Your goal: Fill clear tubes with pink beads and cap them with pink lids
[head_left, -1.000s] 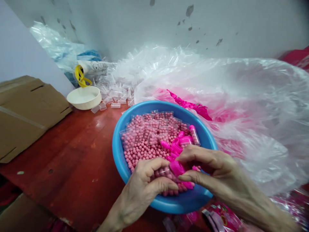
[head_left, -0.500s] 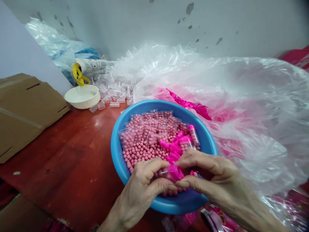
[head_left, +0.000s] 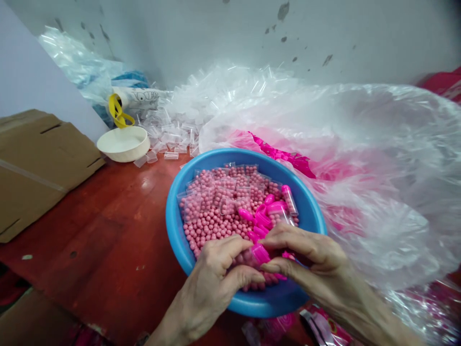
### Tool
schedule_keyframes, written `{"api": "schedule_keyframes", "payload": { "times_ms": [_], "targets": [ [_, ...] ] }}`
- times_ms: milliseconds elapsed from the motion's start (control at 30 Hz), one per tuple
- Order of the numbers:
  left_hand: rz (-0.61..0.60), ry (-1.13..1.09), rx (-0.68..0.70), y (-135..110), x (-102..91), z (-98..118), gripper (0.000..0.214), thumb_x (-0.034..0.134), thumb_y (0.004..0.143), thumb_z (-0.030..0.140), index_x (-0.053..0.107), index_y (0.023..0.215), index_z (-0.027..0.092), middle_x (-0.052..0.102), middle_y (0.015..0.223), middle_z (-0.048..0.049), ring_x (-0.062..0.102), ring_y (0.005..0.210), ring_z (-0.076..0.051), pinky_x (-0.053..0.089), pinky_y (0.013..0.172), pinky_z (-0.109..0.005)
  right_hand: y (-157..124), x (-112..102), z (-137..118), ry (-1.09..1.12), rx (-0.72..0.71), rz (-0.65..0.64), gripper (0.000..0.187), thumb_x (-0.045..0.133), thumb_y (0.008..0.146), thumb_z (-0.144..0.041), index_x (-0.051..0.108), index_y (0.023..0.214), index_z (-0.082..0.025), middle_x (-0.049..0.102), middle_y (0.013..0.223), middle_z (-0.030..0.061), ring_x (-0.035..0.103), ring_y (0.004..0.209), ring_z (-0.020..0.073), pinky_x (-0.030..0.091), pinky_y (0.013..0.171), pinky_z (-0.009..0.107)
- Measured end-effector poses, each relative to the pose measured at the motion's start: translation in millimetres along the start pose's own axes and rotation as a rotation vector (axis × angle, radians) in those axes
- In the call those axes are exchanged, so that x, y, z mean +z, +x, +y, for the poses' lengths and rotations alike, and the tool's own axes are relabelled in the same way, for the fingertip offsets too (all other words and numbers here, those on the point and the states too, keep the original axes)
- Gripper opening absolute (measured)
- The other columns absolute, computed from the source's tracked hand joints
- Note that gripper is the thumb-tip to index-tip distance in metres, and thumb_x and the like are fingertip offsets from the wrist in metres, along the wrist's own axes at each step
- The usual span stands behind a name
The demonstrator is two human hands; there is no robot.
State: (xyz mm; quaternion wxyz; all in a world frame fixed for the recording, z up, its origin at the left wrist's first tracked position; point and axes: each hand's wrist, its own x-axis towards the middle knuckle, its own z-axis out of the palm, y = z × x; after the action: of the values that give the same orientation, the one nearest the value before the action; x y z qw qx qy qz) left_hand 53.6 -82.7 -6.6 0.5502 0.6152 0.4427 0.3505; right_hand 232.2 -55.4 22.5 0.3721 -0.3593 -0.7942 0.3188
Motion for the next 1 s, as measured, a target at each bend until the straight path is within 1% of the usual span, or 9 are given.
{"api": "schedule_keyframes", "payload": {
  "times_ms": [67,167,333,433,567,633,733,900,1000],
  "targets": [
    [0.031,0.08,0.021,0.1,0.1,0.9,0.005,0.063,0.081,0.016,0.064,0.077,0.013,0.057,0.065,0.0031,0.052,0.06,-0.01,0.04,0.059,-0.021,-0.8,2.7,1.4,-0.022,-0.002,-0.012,0.006,0.062,0.083,-0.023,0.066,0.081,-0.018,0.063,0.064,-0.0005,0.059,0.055,0.0113,0.049,0.052,0.022],
    [0.053,0.075,0.028,-0.7,-1.3,2.8,0.008,0.06,0.084,0.019,0.061,0.077,0.016,0.053,0.064,0.0052,0.048,0.06,-0.009,0.036,0.057,-0.019,-0.2,4.9,0.9,-0.052,0.032,-0.019,0.006,0.06,0.084,-0.021,0.065,0.083,-0.017,0.065,0.069,0.0013,0.06,0.059,0.0129,0.049,0.054,0.024],
    [0.049,0.081,-0.008,-3.9,-3.7,5.7,0.014,0.054,0.088,0.026,0.062,0.08,0.017,0.056,0.069,0.0035,0.05,0.066,-0.011,0.036,0.06,-0.02,6.2,2.1,-4.0,-0.025,0.162,-0.102,0.005,0.063,0.078,-0.014,0.064,0.075,-0.018,0.061,0.064,-0.0026,0.057,0.057,0.0106,0.045,0.053,0.022],
    [0.065,0.113,-0.022,-4.1,-2.5,4.9,0.017,0.054,0.088,0.027,0.063,0.079,0.016,0.057,0.069,0.002,0.05,0.068,-0.012,0.036,0.062,-0.022,8.9,2.1,-4.0,0.017,0.205,-0.104,0.007,0.064,0.076,-0.013,0.063,0.07,-0.017,0.06,0.061,-0.0034,0.056,0.055,0.0097,0.044,0.051,0.021],
    [0.061,-0.095,-0.075,-1.1,-1.8,2.2,0.02,0.052,0.089,0.033,0.06,0.082,0.016,0.049,0.064,0.0042,0.044,0.058,-0.009,0.034,0.054,-0.02,8.1,6.5,1.0,0.078,0.261,-0.072,0.002,0.064,0.077,-0.018,0.066,0.076,-0.018,0.064,0.068,-0.0009,0.06,0.061,0.0121,0.048,0.055,0.022],
    [0.019,-0.232,-0.106,0.3,-2.6,1.4,0.022,0.05,0.09,0.037,0.058,0.084,0.017,0.047,0.062,0.005,0.044,0.054,-0.008,0.035,0.051,-0.019,6.2,7.7,3.5,0.12,0.275,-0.025,0.013,0.065,0.078,-0.022,0.068,0.091,-0.019,0.066,0.071,-0.0005,0.062,0.062,0.0127,0.051,0.057,0.023],
    [-0.019,-0.284,-0.102,1.3,-3.8,1.0,0.023,0.048,0.09,0.038,0.058,0.088,0.017,0.051,0.066,0.0037,0.048,0.058,-0.009,0.039,0.055,-0.02,3.5,4.5,4.6,0.08,0.196,0.038,0.027,0.068,0.077,-0.02,0.067,0.104,-0.023,0.069,0.075,-0.0011,0.064,0.065,0.0123,0.054,0.062,0.024],
    [0.032,-0.273,-0.066,1.0,-2.8,-0.7,0.012,0.059,0.085,0.023,0.064,0.095,0.019,0.059,0.082,0.0018,0.052,0.076,-0.01,0.043,0.071,-0.02,2.3,-11.0,1.9,-0.047,0.107,0.004,0.022,0.066,0.078,-0.017,0.069,0.098,-0.026,0.071,0.093,0.0011,0.067,0.083,0.0156,0.056,0.069,0.023],
    [-0.021,-0.442,-0.139,1.0,-3.7,-1.8,0.018,0.063,0.082,0.026,0.065,0.099,0.02,0.061,0.079,0.0015,0.055,0.07,-0.009,0.045,0.065,-0.019,3.1,-18.7,1.9,-0.13,0.0,-0.003,0.027,0.063,0.079,-0.012,0.065,0.103,-0.024,0.07,0.095,0.0027,0.066,0.086,0.0148,0.055,0.071,0.021]
  ]
}}
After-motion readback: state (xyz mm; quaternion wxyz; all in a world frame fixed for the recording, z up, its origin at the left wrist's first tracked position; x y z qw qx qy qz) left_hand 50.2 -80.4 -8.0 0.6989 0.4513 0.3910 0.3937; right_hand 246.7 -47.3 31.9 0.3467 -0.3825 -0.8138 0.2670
